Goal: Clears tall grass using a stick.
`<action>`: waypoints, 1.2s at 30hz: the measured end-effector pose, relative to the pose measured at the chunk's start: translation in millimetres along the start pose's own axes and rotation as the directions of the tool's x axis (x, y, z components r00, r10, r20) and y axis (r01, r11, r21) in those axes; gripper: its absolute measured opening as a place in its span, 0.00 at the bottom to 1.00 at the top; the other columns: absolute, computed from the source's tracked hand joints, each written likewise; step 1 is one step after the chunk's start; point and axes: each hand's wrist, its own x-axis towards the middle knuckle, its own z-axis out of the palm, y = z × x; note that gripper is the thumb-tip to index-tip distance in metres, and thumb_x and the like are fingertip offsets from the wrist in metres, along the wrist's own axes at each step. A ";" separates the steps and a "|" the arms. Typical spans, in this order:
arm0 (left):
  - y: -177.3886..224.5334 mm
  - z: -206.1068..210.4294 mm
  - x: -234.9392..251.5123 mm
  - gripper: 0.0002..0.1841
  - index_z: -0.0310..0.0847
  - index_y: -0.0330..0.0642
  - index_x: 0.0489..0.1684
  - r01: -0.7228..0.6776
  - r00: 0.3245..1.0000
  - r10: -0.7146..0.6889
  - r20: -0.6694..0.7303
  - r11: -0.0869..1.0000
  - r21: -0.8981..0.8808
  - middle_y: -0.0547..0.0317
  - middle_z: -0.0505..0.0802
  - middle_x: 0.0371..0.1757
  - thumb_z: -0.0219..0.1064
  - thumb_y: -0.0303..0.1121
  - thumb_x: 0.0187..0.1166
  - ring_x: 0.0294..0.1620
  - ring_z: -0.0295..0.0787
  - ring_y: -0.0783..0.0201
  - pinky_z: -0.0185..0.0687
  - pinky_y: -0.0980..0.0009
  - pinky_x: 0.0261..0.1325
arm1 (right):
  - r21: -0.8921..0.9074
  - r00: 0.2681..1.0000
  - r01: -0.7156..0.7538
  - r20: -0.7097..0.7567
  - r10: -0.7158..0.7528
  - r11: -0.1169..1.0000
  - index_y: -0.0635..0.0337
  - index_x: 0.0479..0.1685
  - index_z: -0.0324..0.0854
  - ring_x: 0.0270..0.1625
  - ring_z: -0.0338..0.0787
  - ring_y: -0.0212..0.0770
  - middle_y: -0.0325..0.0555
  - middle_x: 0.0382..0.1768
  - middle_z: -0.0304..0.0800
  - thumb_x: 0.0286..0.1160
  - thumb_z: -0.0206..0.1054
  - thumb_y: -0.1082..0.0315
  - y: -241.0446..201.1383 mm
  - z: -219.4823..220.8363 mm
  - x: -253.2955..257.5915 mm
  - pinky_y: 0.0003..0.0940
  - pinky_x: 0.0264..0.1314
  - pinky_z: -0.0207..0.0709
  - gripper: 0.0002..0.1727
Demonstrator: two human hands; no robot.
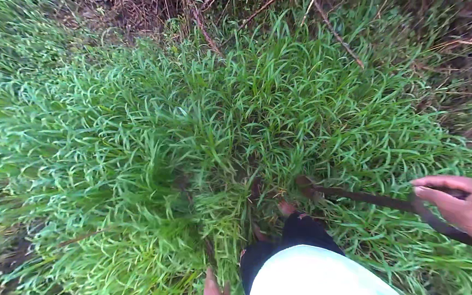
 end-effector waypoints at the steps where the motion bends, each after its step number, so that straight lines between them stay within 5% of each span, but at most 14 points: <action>1: 24.9 9.7 21.6 0.47 0.52 0.35 0.93 -0.169 0.985 0.166 -0.044 0.983 -0.072 0.34 0.75 0.84 0.75 0.42 0.75 0.80 0.77 0.37 0.74 0.38 0.79 | 0.002 1.000 0.015 -0.001 -0.015 1.000 0.58 0.59 0.89 0.33 0.86 0.40 0.53 0.45 0.92 0.82 0.67 0.62 -4.2 -10.0 -9.0 0.45 0.37 0.83 0.14; 4: 148.1 17.7 56.1 0.46 0.56 0.40 0.93 -0.550 0.827 0.562 0.023 0.817 -0.171 0.44 0.74 0.86 0.77 0.39 0.72 0.84 0.73 0.47 0.72 0.45 0.84 | 0.059 0.996 0.088 -0.040 -0.086 0.994 0.64 0.58 0.88 0.26 0.82 0.35 0.52 0.38 0.92 0.81 0.66 0.65 -0.2 -22.1 -25.0 0.37 0.29 0.80 0.15; 9: 327.7 44.0 47.3 0.51 0.54 0.49 0.95 -0.883 0.394 0.909 0.138 0.416 -0.218 0.54 0.66 0.93 0.81 0.45 0.67 0.93 0.59 0.52 0.62 0.47 0.90 | 0.157 0.987 0.160 -0.022 -0.158 0.975 0.70 0.57 0.87 0.27 0.83 0.27 0.47 0.37 0.92 0.80 0.66 0.67 -16.7 2.3 -36.6 0.28 0.30 0.82 0.15; 11: 370.2 54.8 49.1 0.47 0.58 0.55 0.94 -0.905 0.301 0.930 0.211 0.348 -0.244 0.59 0.78 0.85 0.80 0.42 0.70 0.87 0.68 0.56 0.61 0.49 0.90 | 0.161 0.974 0.224 -0.005 -0.226 0.961 0.72 0.54 0.87 0.32 0.87 0.27 0.49 0.40 0.93 0.80 0.66 0.68 -29.5 21.2 -37.8 0.27 0.38 0.85 0.15; 12: 384.4 59.9 54.8 0.41 0.66 0.55 0.89 -0.905 0.259 0.932 0.255 0.326 -0.272 0.60 0.89 0.72 0.79 0.38 0.70 0.77 0.80 0.58 0.66 0.50 0.87 | 0.150 0.966 0.253 0.008 -0.257 0.956 0.71 0.54 0.88 0.37 0.89 0.28 0.50 0.43 0.94 0.81 0.67 0.68 -36.3 31.5 -38.3 0.28 0.44 0.87 0.15; 13: 393.3 65.3 65.0 0.34 0.76 0.55 0.82 -0.909 0.202 0.928 0.313 0.297 -0.294 0.61 0.95 0.61 0.77 0.36 0.70 0.67 0.88 0.58 0.73 0.50 0.81 | 0.135 0.959 0.280 0.015 -0.284 0.950 0.70 0.53 0.89 0.40 0.91 0.29 0.51 0.43 0.95 0.81 0.67 0.67 -41.4 43.8 -37.7 0.29 0.47 0.88 0.14; 15: 392.8 82.8 93.4 0.21 0.88 0.53 0.64 -0.910 0.108 0.911 0.397 0.251 -0.330 0.60 0.96 0.55 0.76 0.31 0.69 0.60 0.92 0.57 0.82 0.47 0.72 | 0.101 0.944 0.328 -0.003 -0.329 0.939 0.65 0.51 0.91 0.41 0.93 0.31 0.49 0.43 0.96 0.80 0.68 0.65 -40.1 77.0 -33.8 0.31 0.47 0.89 0.14; 18: 357.8 113.8 142.5 0.15 0.92 0.52 0.54 -0.903 0.140 0.912 0.386 0.277 -0.328 0.59 0.96 0.55 0.77 0.30 0.68 0.64 0.89 0.56 0.78 0.48 0.76 | 0.046 0.915 0.403 -0.035 -0.402 0.914 0.55 0.47 0.95 0.43 0.95 0.30 0.39 0.42 0.98 0.80 0.67 0.59 -23.2 161.8 -22.0 0.32 0.49 0.92 0.13; 21: 281.2 126.2 169.2 0.09 0.93 0.51 0.46 -0.857 0.295 0.873 0.389 0.421 -0.296 0.61 0.96 0.51 0.74 0.34 0.72 0.63 0.89 0.57 0.77 0.49 0.77 | 0.107 0.913 0.392 0.076 -0.400 0.914 0.50 0.45 0.95 0.45 0.96 0.29 0.35 0.42 0.98 0.81 0.66 0.57 -6.8 235.3 -21.8 0.34 0.51 0.93 0.12; 25: 161.1 120.2 172.8 0.14 0.92 0.55 0.52 -0.715 0.565 0.655 0.502 0.693 -0.098 0.61 0.96 0.54 0.75 0.39 0.68 0.63 0.90 0.57 0.79 0.46 0.75 | 0.249 0.815 0.271 0.455 -0.360 0.930 0.48 0.49 0.93 0.51 0.95 0.31 0.36 0.46 0.98 0.84 0.64 0.56 11.3 291.3 -17.6 0.40 0.60 0.90 0.13; 28: 113.5 107.3 166.2 0.18 0.90 0.57 0.58 -0.615 0.656 0.488 0.576 0.788 0.032 0.60 0.95 0.57 0.73 0.35 0.67 0.64 0.90 0.55 0.80 0.44 0.73 | 0.342 0.777 0.093 0.562 -0.283 0.935 0.51 0.48 0.93 0.51 0.93 0.29 0.37 0.46 0.96 0.84 0.65 0.58 4.6 316.0 -14.3 0.36 0.61 0.88 0.12; 33: 135.9 92.6 153.4 0.17 0.90 0.58 0.58 -0.592 0.704 0.551 0.447 0.804 -0.058 0.61 0.96 0.54 0.72 0.36 0.70 0.61 0.91 0.58 0.84 0.48 0.70 | 0.409 0.840 0.103 0.453 -0.300 0.907 0.48 0.45 0.94 0.51 0.93 0.24 0.30 0.46 0.97 0.80 0.69 0.60 -14.7 289.6 -2.8 0.30 0.61 0.88 0.08; 35: 164.0 86.6 142.5 0.20 0.88 0.59 0.64 -0.625 0.667 0.607 0.432 0.771 -0.120 0.61 0.96 0.57 0.72 0.37 0.71 0.63 0.90 0.58 0.81 0.48 0.74 | 0.380 0.905 -0.001 0.393 -0.160 0.925 0.50 0.45 0.94 0.39 0.93 0.26 0.33 0.41 0.97 0.78 0.71 0.63 -22.4 255.6 -3.3 0.30 0.47 0.91 0.07; 36: 180.4 82.7 134.4 0.22 0.87 0.59 0.66 -0.647 0.639 0.641 0.425 0.747 -0.154 0.61 0.95 0.58 0.73 0.37 0.70 0.64 0.90 0.58 0.81 0.49 0.75 | 0.388 0.929 -0.083 0.364 -0.070 0.918 0.53 0.46 0.94 0.25 0.87 0.30 0.37 0.33 0.94 0.77 0.71 0.64 -26.1 236.3 -6.6 0.33 0.30 0.87 0.08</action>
